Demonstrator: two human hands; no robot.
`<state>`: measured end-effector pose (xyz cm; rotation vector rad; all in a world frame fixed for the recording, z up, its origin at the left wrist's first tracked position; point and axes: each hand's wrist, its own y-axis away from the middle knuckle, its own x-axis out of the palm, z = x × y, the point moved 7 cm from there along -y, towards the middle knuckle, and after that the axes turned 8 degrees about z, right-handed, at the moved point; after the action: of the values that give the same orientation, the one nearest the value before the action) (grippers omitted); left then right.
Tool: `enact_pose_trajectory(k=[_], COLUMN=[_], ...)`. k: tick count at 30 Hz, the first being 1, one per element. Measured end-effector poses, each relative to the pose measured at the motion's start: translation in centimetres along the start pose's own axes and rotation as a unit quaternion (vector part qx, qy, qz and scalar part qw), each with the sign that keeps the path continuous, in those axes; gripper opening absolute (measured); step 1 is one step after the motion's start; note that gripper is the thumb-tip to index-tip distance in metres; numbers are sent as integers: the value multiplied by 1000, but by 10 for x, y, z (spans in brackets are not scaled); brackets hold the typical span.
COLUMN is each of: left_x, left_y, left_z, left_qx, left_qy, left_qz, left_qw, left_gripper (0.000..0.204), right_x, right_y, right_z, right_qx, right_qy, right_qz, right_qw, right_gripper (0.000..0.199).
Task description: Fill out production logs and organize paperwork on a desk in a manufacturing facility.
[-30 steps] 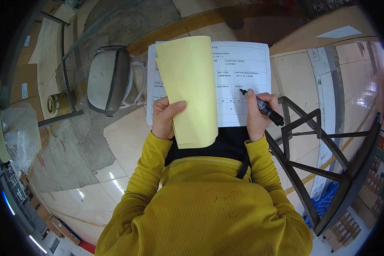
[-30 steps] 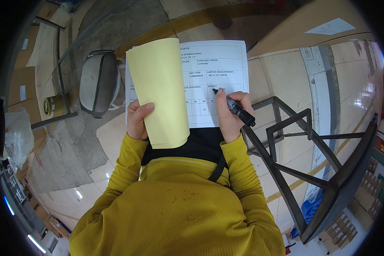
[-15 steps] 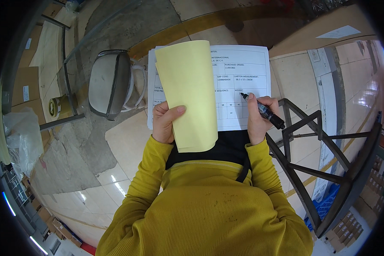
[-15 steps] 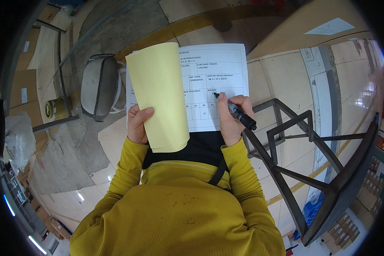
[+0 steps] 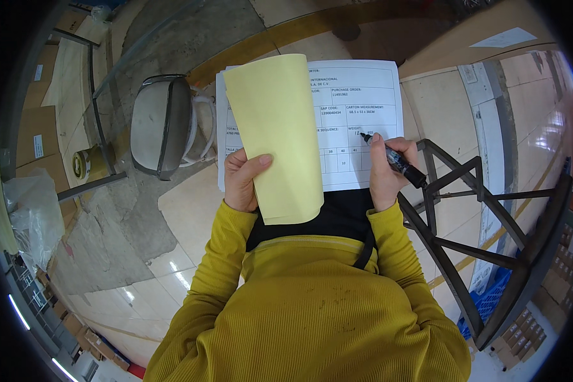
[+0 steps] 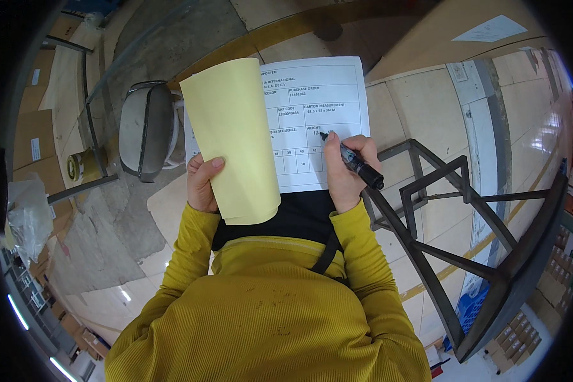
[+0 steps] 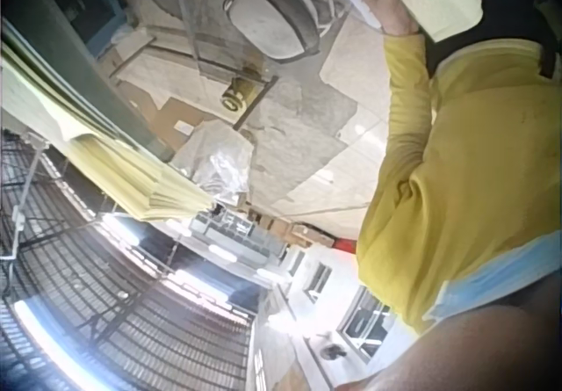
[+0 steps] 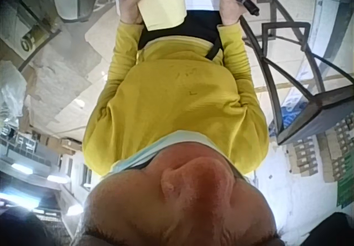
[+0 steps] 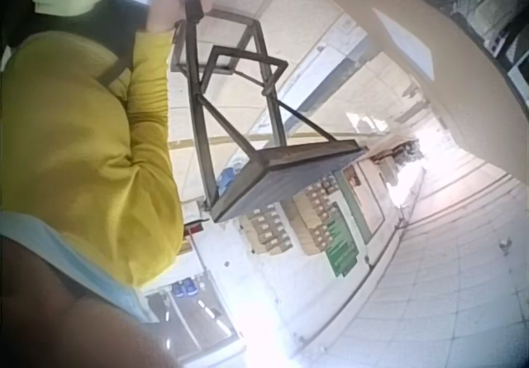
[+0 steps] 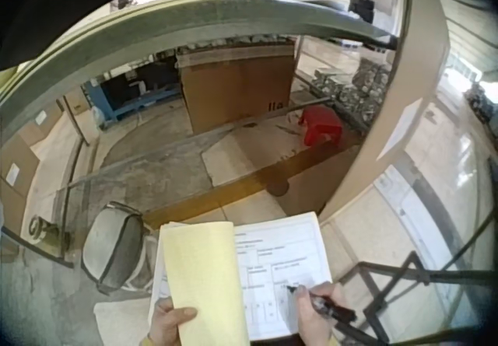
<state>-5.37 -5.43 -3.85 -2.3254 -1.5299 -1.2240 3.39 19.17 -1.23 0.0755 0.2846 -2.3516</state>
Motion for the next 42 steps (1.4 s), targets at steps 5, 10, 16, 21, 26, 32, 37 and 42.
enact_pose_trajectory(k=[5,10,16,21,26,32,37,42], left_x=[-3,-5,-5,-3,-3,-3,4,34], left_y=[-1,0,-1,-2,-2,-1,-3,-3], left_z=[2,2,2,1,2,2,1,-13], left_qx=[2,-3,3,1,4,9,15,91], left_qy=[1,-4,-4,-12,-8,-13,-22,-120], left_qz=[-1,-12,-11,-7,-10,0,3,7], left_qw=[1000,1000,1000,1000,1000,1000,1000,989], left_gripper=[16,14,14,15,17,17,19,62], right_x=[-2,0,-3,-4,-4,-6,-9,12], right_y=[-1,-2,-1,-2,-3,-2,-5,-19], right_z=[0,5,0,3,2,3,9,73], right_qx=[8,2,8,-12,12,-13,-12,-287], right_qy=[-27,10,0,4,4,14,27,128], right_qz=[-21,-9,-10,-23,-37,-21,-17,104], right_qw=[999,1000,1000,1000,999,1000,999,944], right_gripper=[25,24,25,24,24,23,24,16])
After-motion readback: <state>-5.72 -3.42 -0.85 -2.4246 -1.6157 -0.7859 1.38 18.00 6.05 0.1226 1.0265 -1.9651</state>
